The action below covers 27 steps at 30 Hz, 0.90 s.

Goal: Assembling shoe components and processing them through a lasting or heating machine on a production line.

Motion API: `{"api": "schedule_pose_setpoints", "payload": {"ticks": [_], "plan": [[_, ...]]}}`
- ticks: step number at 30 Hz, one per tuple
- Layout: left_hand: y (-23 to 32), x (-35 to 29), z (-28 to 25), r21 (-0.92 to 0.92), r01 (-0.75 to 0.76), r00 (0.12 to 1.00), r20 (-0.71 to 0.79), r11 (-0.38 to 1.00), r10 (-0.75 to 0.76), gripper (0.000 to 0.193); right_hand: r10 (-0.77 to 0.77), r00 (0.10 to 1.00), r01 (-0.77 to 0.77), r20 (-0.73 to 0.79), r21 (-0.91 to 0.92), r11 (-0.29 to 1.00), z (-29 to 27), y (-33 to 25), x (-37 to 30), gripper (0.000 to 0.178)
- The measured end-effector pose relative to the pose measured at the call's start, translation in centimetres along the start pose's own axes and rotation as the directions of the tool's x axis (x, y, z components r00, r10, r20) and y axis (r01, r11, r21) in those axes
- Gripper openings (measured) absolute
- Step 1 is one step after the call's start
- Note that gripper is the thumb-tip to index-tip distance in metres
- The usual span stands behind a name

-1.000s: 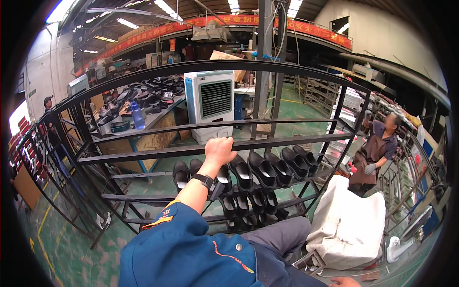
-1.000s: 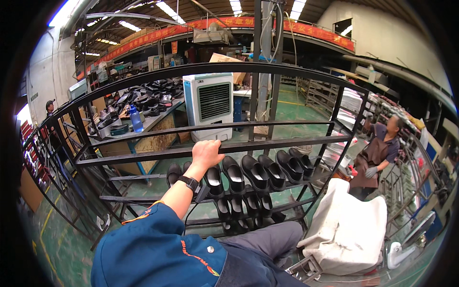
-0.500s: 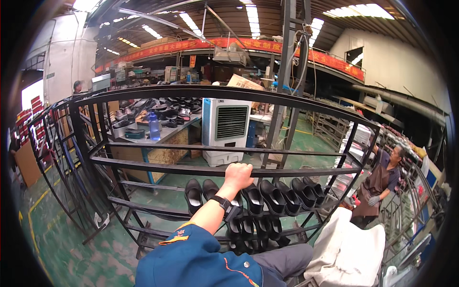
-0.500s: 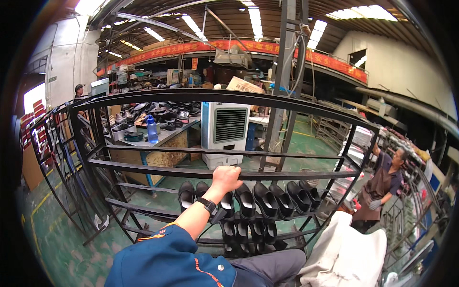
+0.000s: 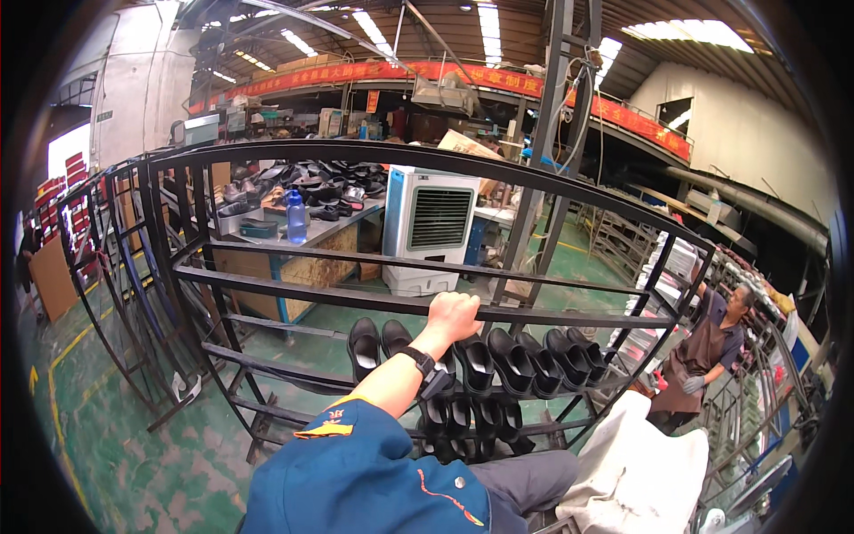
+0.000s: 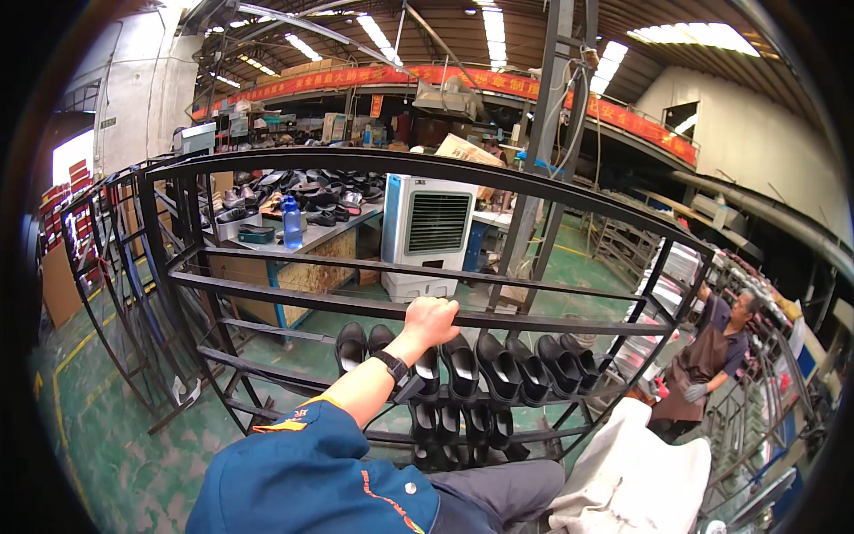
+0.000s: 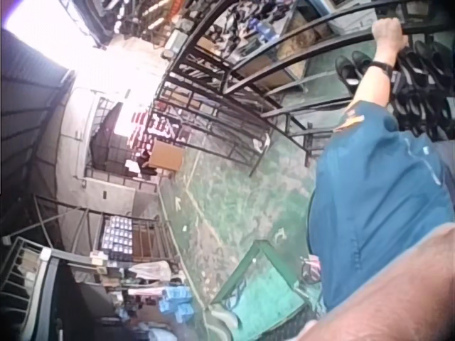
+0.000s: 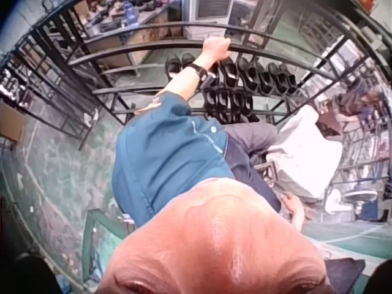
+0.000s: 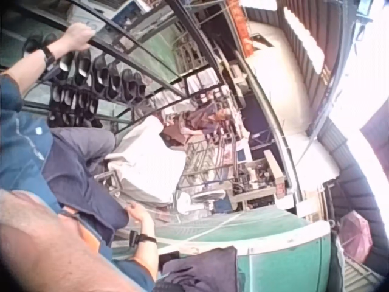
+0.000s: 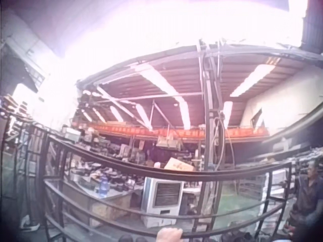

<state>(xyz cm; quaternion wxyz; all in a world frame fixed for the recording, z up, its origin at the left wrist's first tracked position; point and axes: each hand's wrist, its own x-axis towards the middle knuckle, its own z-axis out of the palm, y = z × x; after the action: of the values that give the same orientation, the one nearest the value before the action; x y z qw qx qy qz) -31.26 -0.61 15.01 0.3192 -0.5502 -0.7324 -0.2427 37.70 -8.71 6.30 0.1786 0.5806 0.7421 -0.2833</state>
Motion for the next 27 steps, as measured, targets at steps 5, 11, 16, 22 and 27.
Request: {"api": "schedule_pose_setpoints", "payload": {"ticks": [5, 11, 16, 22, 27], "plan": [[0.2, -0.1, -0.1, -0.002, -0.001, 1.000, 0.023, 1.000, 0.001, 0.029, -0.020, 1.000, 0.020, -0.012, -0.013, 1.000, 0.0, 0.1, 0.0, 0.055], [-0.1, 0.0, 0.0, -0.014, 0.001, 1.000, 0.021, 1.000, -0.001, 0.029, 0.005, 1.000, -0.005, -0.015, -0.012, 1.000, -0.2, -0.4, 0.0, 0.055], [0.4, 0.4, -0.2, 0.003, 0.005, 0.998, 0.060, 1.000, -0.005, 0.030, -0.014, 1.000, 0.014, -0.025, -0.012, 1.000, 0.0, 0.0, 0.1, 0.056], [-0.1, -0.2, -0.2, -0.015, 0.011, 0.999, 0.043, 1.000, -0.011, 0.029, -0.023, 1.000, 0.023, -0.021, -0.027, 0.999, 0.4, 0.2, 0.4, 0.055], [0.0, -0.4, -0.4, -0.001, 0.008, 0.999, 0.037, 1.000, -0.008, 0.027, -0.041, 0.999, 0.040, -0.020, -0.053, 0.998, 0.8, 0.8, 0.6, 0.055]]}}
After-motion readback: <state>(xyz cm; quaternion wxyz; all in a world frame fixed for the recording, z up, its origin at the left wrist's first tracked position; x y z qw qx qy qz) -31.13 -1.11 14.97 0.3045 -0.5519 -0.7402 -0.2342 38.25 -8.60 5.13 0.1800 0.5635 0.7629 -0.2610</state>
